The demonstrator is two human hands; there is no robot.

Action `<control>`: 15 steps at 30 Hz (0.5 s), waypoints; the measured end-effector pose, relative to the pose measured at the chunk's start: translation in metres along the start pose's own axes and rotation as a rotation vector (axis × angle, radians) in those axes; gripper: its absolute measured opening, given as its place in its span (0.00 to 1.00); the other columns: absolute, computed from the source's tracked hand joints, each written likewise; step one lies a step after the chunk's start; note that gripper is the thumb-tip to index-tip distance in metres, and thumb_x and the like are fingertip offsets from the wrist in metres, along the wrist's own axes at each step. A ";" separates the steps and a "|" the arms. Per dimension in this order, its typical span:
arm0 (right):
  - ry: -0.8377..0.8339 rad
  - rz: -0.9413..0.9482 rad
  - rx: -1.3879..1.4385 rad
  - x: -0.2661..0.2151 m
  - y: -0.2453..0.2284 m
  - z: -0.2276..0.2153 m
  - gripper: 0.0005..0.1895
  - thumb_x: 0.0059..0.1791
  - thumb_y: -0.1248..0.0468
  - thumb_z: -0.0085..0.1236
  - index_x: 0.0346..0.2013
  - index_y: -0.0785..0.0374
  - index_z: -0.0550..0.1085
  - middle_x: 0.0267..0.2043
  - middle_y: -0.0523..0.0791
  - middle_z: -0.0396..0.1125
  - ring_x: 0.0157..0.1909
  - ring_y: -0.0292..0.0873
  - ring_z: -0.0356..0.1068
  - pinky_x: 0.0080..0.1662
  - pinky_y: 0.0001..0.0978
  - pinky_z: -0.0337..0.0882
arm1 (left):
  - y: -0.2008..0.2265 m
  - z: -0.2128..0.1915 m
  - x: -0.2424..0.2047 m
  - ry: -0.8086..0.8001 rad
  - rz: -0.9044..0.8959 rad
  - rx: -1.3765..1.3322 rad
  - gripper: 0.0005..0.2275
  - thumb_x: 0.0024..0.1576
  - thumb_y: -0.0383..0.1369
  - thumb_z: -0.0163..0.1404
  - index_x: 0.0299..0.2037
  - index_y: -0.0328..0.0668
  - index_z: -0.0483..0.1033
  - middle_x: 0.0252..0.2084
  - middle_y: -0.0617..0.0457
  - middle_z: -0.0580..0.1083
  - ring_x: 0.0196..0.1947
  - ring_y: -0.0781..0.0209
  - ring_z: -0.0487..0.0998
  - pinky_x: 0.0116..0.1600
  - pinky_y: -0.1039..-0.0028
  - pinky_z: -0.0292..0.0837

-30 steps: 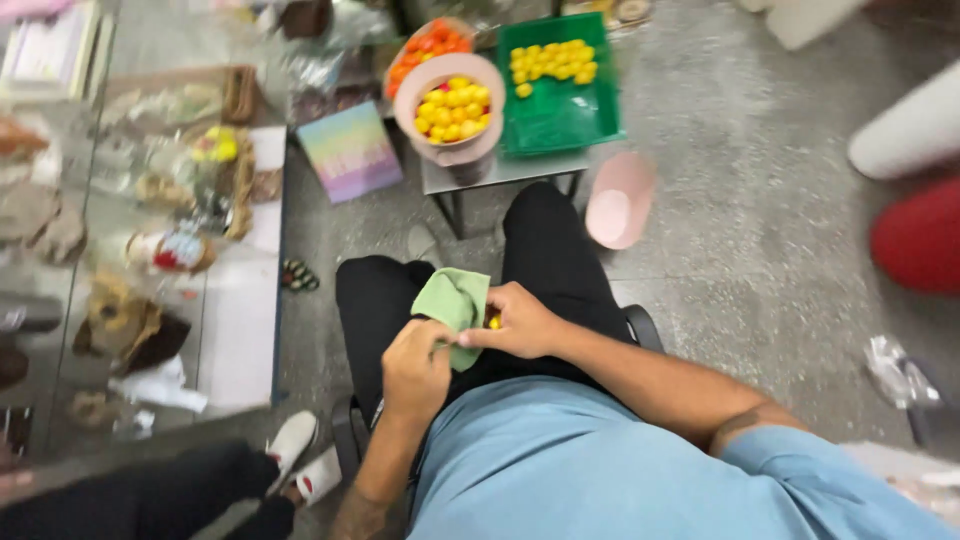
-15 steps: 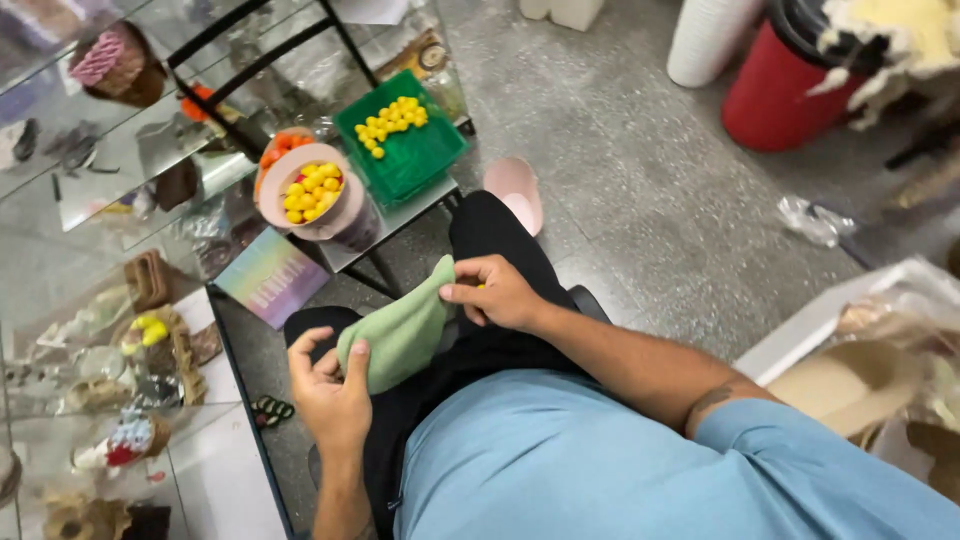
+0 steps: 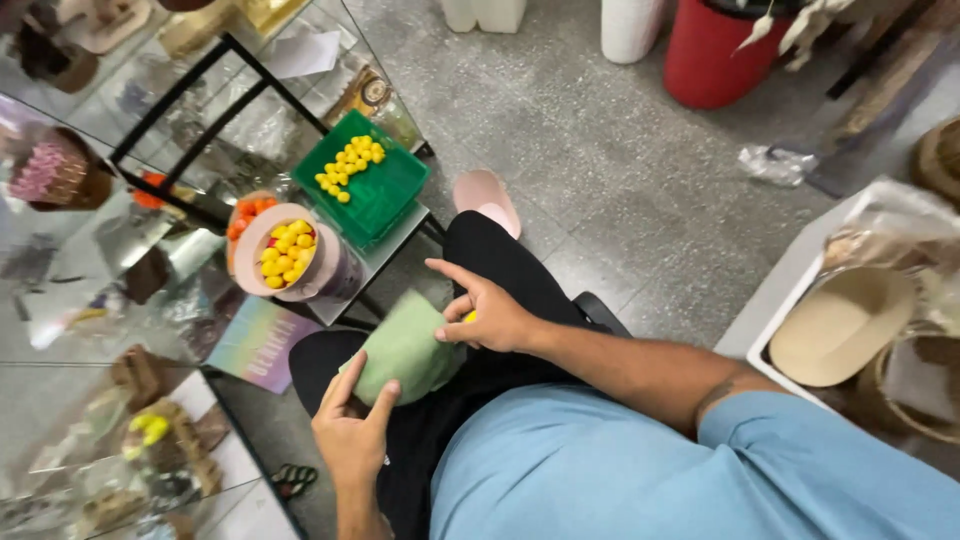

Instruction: Cleaning small yellow pet toys individually using a cloth while sitting in a chair.

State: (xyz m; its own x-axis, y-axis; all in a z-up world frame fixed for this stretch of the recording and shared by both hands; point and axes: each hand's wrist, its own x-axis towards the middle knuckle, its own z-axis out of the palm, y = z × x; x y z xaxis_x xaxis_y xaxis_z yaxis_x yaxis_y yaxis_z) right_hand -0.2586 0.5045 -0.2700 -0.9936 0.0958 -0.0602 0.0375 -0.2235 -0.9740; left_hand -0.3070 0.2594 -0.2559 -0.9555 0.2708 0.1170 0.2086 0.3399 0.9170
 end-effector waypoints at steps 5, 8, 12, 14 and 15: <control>0.115 0.037 -0.005 0.022 0.035 -0.018 0.25 0.45 0.66 0.68 0.57 0.61 0.73 0.26 0.41 0.69 0.18 0.31 0.59 0.23 0.20 0.60 | -0.024 0.016 0.021 -0.082 0.181 0.290 0.28 0.47 0.30 0.64 0.61 0.40 0.75 0.52 0.48 0.77 0.54 0.56 0.78 0.60 0.69 0.71; 0.079 0.035 -0.175 0.030 0.031 -0.021 0.15 0.47 0.65 0.68 0.48 0.61 0.81 0.21 0.36 0.59 0.20 0.28 0.53 0.27 0.20 0.54 | -0.042 0.024 0.030 -0.040 0.273 0.397 0.24 0.50 0.28 0.63 0.59 0.39 0.77 0.45 0.49 0.76 0.46 0.53 0.79 0.53 0.66 0.74; 0.007 -0.128 -0.543 0.036 0.030 -0.014 0.24 0.41 0.64 0.74 0.52 0.54 0.80 0.42 0.38 0.69 0.31 0.31 0.62 0.38 0.22 0.64 | -0.060 0.028 0.035 0.074 0.373 0.594 0.18 0.49 0.29 0.63 0.51 0.44 0.82 0.38 0.53 0.77 0.41 0.48 0.78 0.50 0.58 0.71; -0.001 -0.223 -0.658 0.038 0.029 -0.013 0.22 0.41 0.68 0.69 0.50 0.56 0.79 0.42 0.41 0.72 0.35 0.35 0.68 0.40 0.24 0.67 | -0.057 0.028 0.037 0.092 0.394 0.604 0.19 0.47 0.27 0.62 0.50 0.44 0.81 0.37 0.52 0.76 0.41 0.47 0.78 0.51 0.57 0.72; -0.012 -0.334 -0.763 0.042 0.028 -0.010 0.20 0.40 0.71 0.63 0.47 0.58 0.79 0.43 0.43 0.74 0.38 0.40 0.74 0.42 0.27 0.70 | -0.056 0.025 0.036 0.117 0.422 0.623 0.20 0.44 0.24 0.60 0.49 0.44 0.81 0.37 0.51 0.76 0.41 0.47 0.77 0.52 0.57 0.72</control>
State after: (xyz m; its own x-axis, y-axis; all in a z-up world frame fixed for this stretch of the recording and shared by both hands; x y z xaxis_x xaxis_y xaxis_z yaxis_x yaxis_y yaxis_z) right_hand -0.2977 0.5116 -0.3021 -0.9662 0.0295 0.2560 -0.2012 0.5344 -0.8209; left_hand -0.3477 0.2730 -0.3123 -0.7773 0.4052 0.4812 0.6071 0.6836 0.4052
